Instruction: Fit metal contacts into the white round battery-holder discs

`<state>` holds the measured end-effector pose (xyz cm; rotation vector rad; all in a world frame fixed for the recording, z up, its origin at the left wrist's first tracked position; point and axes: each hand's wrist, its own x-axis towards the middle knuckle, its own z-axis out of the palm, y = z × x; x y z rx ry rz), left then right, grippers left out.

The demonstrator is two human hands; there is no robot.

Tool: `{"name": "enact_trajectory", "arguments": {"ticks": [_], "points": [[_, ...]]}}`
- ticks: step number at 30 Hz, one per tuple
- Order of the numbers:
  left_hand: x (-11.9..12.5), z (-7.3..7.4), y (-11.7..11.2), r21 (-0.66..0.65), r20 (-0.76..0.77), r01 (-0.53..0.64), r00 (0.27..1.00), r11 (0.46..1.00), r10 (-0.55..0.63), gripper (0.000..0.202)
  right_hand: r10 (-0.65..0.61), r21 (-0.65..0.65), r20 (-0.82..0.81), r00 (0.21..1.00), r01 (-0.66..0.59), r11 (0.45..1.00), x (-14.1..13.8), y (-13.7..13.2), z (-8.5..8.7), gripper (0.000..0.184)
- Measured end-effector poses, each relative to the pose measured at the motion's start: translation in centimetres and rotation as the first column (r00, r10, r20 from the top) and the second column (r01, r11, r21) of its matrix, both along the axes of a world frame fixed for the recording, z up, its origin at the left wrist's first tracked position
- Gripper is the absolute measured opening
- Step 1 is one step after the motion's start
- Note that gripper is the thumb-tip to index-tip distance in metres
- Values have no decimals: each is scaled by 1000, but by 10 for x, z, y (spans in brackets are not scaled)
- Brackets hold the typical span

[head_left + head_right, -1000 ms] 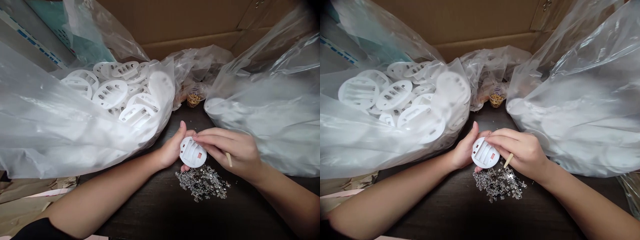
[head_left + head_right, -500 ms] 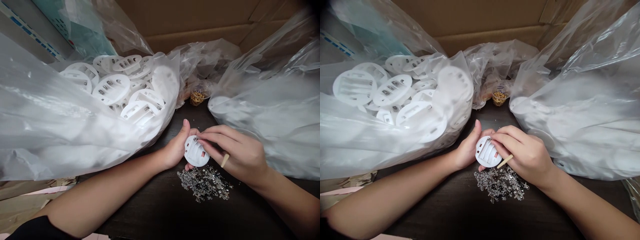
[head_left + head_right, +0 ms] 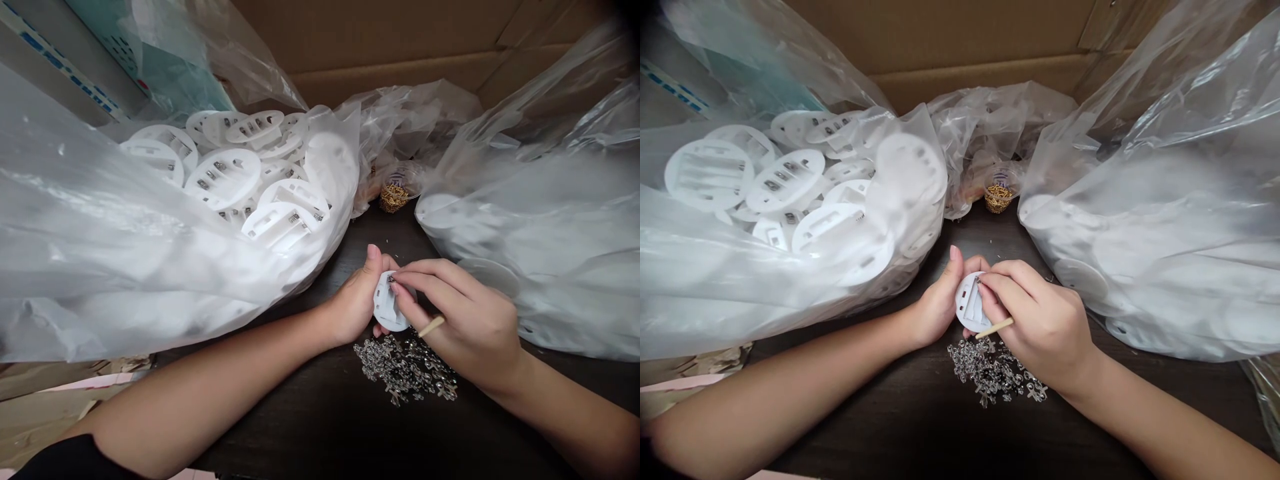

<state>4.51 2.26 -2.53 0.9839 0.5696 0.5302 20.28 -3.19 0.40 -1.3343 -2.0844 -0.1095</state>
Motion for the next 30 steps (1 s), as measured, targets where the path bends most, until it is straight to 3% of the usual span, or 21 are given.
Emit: {"name": "enact_trajectory", "arguments": {"ticks": [4,10,15,20,30], "points": [[0,-2,-1,17,0,-4,1000,1000,4,71,11,-27,-39,999,-12,1000,-2,0,-1,12],[1,-4,-1,2,-21,-16,1000,1000,16,69,11,7,39,999,-12,1000,-2,1,-4,22],[0,-3,-2,33,-44,-30,999,999,31,70,35,-36,-29,999,-36,999,-2,1,-6,18],[0,-1,-3,61,-68,-46,996,997,50,71,41,23,31,999,-42,999,0,1,-10,19],[1,-3,-2,80,-66,-49,996,996,54,69,99,-3,35,995,-99,995,1,6,-5,17]]}}
